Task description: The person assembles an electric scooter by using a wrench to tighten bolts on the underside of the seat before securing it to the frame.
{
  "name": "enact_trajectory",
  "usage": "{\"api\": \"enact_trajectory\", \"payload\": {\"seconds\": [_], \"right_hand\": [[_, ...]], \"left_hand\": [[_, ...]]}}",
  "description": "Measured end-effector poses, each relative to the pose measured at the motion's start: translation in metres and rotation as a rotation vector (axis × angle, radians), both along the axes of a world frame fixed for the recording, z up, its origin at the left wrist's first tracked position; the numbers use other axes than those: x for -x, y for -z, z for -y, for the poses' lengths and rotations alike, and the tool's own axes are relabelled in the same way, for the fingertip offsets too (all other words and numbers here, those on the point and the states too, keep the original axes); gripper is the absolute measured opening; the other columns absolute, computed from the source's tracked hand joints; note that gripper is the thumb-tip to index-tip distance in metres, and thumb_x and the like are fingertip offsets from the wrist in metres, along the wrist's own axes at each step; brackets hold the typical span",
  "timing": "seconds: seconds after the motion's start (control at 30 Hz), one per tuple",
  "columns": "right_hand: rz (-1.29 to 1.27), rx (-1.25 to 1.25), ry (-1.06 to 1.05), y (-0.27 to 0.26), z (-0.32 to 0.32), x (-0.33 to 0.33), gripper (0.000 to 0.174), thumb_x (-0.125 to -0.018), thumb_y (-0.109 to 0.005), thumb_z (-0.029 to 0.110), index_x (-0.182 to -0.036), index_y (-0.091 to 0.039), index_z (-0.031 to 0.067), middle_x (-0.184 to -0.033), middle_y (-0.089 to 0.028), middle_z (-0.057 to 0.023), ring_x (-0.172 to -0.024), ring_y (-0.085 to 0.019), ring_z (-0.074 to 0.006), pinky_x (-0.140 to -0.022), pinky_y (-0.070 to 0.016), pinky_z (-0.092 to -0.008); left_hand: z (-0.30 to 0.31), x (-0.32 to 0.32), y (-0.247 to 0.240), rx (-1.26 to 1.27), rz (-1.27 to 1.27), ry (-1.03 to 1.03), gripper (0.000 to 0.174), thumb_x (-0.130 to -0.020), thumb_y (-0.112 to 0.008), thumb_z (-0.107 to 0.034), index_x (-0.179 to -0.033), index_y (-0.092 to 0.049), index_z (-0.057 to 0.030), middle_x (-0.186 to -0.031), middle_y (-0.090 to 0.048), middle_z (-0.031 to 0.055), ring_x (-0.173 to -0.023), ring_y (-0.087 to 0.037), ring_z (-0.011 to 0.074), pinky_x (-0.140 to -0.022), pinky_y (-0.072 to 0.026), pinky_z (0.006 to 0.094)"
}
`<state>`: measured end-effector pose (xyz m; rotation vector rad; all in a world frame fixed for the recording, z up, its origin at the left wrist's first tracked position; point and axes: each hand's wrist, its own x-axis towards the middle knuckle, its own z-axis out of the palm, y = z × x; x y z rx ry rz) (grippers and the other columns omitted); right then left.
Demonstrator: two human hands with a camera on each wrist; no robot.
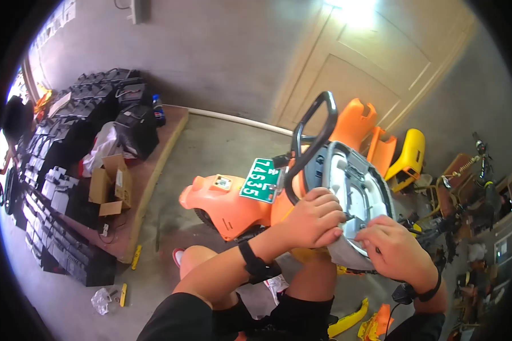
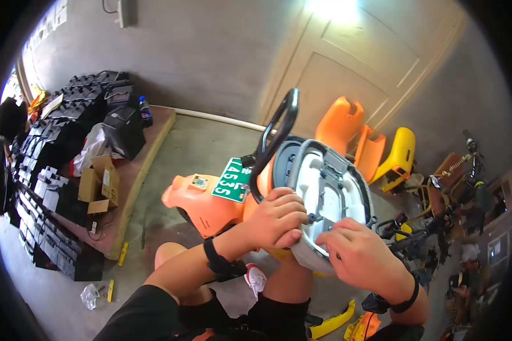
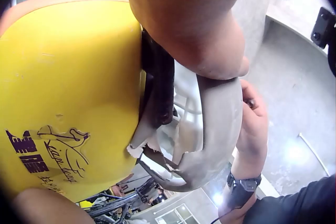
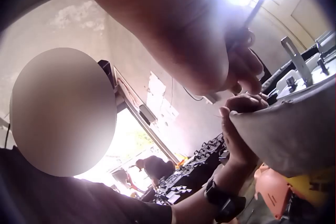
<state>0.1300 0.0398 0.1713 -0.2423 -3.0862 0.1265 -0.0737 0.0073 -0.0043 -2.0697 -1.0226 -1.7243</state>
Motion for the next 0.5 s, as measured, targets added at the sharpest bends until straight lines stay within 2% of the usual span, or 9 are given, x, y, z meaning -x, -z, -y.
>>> {"api": "enact_trajectory", "payload": {"seconds": [0.07,0.1,0.2,0.33,0.37,0.4,0.47,0.5], "right_hand": [[-0.131,-0.096,0.044,0.002,-0.005,0.001,0.034,-0.077,-0.068,-0.005,-0.11,-0.07,0.0052,-0.092,-0.071,-0.0105,-0.098,-0.067,-0.0314,-0.087,-0.0562,-0.0402],[-0.134,-0.222,0.064,0.005,-0.011,0.002,0.037,-0.077,-0.068,-0.004,-0.113,-0.07,0.0044,-0.092,-0.071,-0.0112,-0.097,-0.067,-0.0316,-0.085,-0.0559,-0.0422],[-0.038,-0.307,0.061,0.019,-0.024,-0.004,0.038,-0.077,-0.068,-0.001,-0.115,-0.07,0.0038,-0.091,-0.072,-0.0109,-0.097,-0.066,-0.0316,-0.082,-0.0558,-0.0434],[-0.011,-0.277,-0.029,0.008,-0.015,-0.012,0.04,-0.076,-0.069,-0.001,-0.115,-0.07,0.0056,-0.09,-0.072,-0.0075,-0.095,-0.067,-0.0301,-0.08,-0.0561,-0.043],[-0.088,-0.159,-0.046,0.006,-0.019,-0.014,0.037,-0.079,-0.068,-0.003,-0.115,-0.07,0.0055,-0.091,-0.073,-0.0079,-0.094,-0.067,-0.0298,-0.082,-0.0562,-0.0423],[-0.098,-0.168,-0.036,0.005,-0.019,-0.012,0.037,-0.079,-0.068,-0.003,-0.115,-0.07,0.0055,-0.091,-0.073,-0.0079,-0.094,-0.067,-0.0298,-0.082,-0.0562,-0.0423],[-0.189,-0.099,0.156,0.006,-0.018,-0.006,0.034,-0.083,-0.068,-0.004,-0.116,-0.069,0.0047,-0.091,-0.073,-0.0086,-0.095,-0.068,-0.0301,-0.084,-0.0563,-0.0413],[-0.148,-0.149,0.154,0.011,-0.026,-0.007,0.033,-0.086,-0.066,-0.004,-0.118,-0.068,0.0035,-0.092,-0.073,-0.0088,-0.096,-0.068,-0.0299,-0.085,-0.0564,-0.0401]], "left_hand": [[-0.002,-0.001,0.001,-0.006,0.016,-0.003,0.032,-0.102,-0.054,-0.036,-0.099,-0.068,-0.0069,-0.098,-0.069,0.0096,-0.099,-0.068,0.0294,-0.103,-0.0464,0.0475],[-0.003,-0.002,0.0,-0.015,0.018,0.001,0.032,-0.102,-0.053,-0.036,-0.098,-0.067,-0.0071,-0.097,-0.069,0.0092,-0.1,-0.068,0.0293,-0.103,-0.0462,0.0475],[-0.002,-0.002,0.001,-0.012,0.017,-0.009,0.032,-0.103,-0.053,-0.036,-0.098,-0.066,-0.0073,-0.097,-0.068,0.0085,-0.1,-0.068,0.0291,-0.103,-0.0458,0.0472],[-0.002,-0.003,0.002,-0.012,0.022,-0.004,0.032,-0.103,-0.053,-0.036,-0.097,-0.066,-0.0076,-0.096,-0.067,0.0077,-0.101,-0.067,0.0288,-0.103,-0.0455,0.0469],[-0.001,-0.002,0.002,0.002,0.018,-0.001,0.033,-0.103,-0.052,-0.037,-0.097,-0.066,-0.0077,-0.096,-0.067,0.0076,-0.101,-0.067,0.0286,-0.103,-0.0454,0.0469],[-0.002,-0.002,0.002,-0.006,0.007,0.009,0.033,-0.103,-0.052,-0.037,-0.097,-0.066,-0.0077,-0.096,-0.067,0.0076,-0.101,-0.067,0.0286,-0.103,-0.0454,0.0469],[-0.002,-0.002,0.001,-0.007,0.011,-0.002,0.034,-0.104,-0.051,-0.037,-0.096,-0.066,-0.0079,-0.096,-0.068,0.0073,-0.1,-0.067,0.0286,-0.103,-0.0454,0.0472],[-0.002,-0.002,0.002,-0.006,0.007,-0.019,0.036,-0.105,-0.049,-0.038,-0.097,-0.067,-0.0078,-0.097,-0.068,0.0073,-0.099,-0.067,0.0289,-0.103,-0.0456,0.0471]]}}
